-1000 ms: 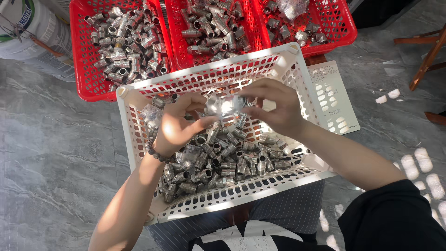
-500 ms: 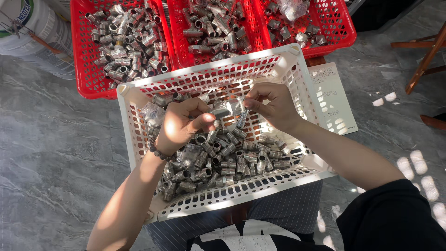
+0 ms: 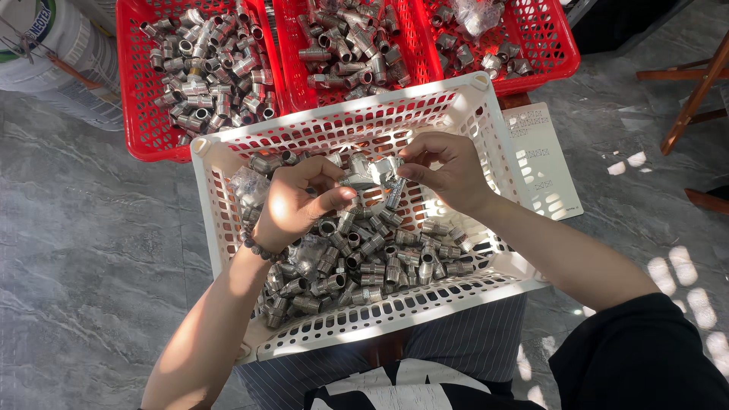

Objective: The person picks small cylindrical metal parts from a white basket, inspects them by hand, and places them into one of three red baskets. The person repeats this process for multiple parts throughout the clip.

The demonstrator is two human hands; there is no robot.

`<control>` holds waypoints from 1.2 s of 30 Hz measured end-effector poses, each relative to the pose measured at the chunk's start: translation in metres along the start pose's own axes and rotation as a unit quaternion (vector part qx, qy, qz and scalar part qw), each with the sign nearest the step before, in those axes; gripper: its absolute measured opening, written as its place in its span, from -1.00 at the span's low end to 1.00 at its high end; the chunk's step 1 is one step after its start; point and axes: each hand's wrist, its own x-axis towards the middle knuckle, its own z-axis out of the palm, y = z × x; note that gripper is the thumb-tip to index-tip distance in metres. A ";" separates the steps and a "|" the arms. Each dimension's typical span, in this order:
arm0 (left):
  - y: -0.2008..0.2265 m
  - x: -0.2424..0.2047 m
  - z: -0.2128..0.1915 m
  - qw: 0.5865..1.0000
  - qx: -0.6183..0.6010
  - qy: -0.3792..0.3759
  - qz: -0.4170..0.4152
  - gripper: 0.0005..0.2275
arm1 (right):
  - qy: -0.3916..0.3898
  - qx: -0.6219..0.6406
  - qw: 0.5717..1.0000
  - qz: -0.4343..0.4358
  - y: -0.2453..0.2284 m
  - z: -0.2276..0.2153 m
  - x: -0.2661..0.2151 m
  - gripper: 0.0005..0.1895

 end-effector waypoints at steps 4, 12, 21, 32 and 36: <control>-0.002 0.000 0.000 1.000 0.004 0.010 -0.005 -0.71 | -0.001 0.010 1.000 0.003 -0.003 0.000 -0.001 -0.75; -0.002 0.001 -0.001 0.999 0.027 0.018 0.010 -0.67 | -0.002 0.015 1.000 -0.001 -0.012 0.000 -0.001 -0.72; 0.000 0.001 0.001 0.999 0.040 0.028 0.010 -0.65 | -0.006 0.025 1.000 -0.009 -0.016 0.000 -0.002 -0.69; 0.003 0.003 -0.002 0.998 0.017 0.051 0.037 -0.66 | 0.006 0.010 0.999 -0.036 -0.024 0.003 -0.002 -0.64; 0.005 0.004 -0.002 0.997 0.033 0.048 0.047 -0.67 | -0.015 0.098 0.995 0.002 -0.028 0.006 -0.001 -0.66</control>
